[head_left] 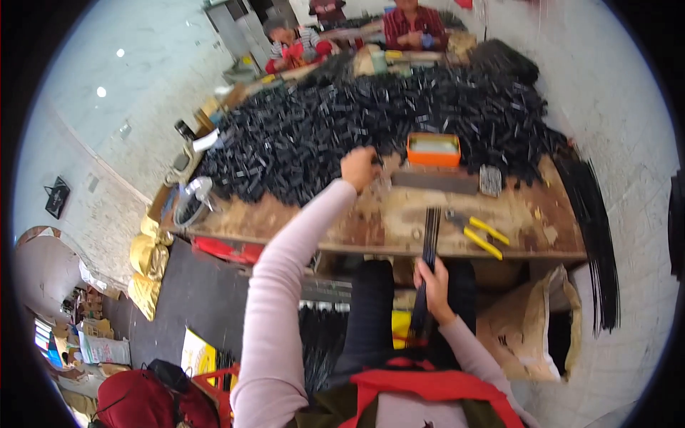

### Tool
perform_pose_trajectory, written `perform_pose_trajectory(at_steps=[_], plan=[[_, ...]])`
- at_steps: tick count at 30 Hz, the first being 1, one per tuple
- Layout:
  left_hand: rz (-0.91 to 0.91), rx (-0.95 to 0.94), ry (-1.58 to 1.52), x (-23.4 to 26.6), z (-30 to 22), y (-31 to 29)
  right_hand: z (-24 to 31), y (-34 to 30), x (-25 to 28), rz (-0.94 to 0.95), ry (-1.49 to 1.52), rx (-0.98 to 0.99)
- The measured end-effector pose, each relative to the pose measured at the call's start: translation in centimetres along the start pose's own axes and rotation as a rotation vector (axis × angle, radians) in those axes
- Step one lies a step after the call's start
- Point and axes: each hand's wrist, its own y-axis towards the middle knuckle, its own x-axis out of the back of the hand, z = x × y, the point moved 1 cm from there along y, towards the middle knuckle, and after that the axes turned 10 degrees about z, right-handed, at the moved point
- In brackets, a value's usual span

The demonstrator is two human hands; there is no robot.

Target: Assembling and trimming wiring harness components using a jig and pliers.

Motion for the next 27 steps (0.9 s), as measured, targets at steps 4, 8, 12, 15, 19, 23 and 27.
perform_pose_trajectory(at_steps=[4,8,12,15,19,23,27], plan=[[-0.047,-0.055,-0.042,-2.6,2.0,0.4,-0.6,-0.7,0.1,-0.003,-0.026,-0.020],[0.231,-0.121,-0.339,3.1,-2.3,-4.4,-0.1,-1.2,0.2,0.002,0.031,-0.006],[0.258,-0.126,-0.442,0.0,-4.1,-12.4,-0.2,-0.7,-0.5,-0.019,-0.049,0.030],[0.212,-0.001,-0.654,-1.0,-4.7,-13.2,0.3,-0.8,-1.6,0.054,-0.082,0.016],[0.225,-0.087,-0.754,0.4,-7.0,-9.6,0.7,-2.6,-2.8,0.139,0.100,-0.030],[0.701,-0.253,-1.434,4.5,-12.9,-11.4,1.3,-3.2,-3.5,0.056,0.386,-0.230],[0.783,-0.675,-1.259,12.6,-21.3,-20.2,4.8,-7.2,-5.2,0.302,-0.525,0.193]])
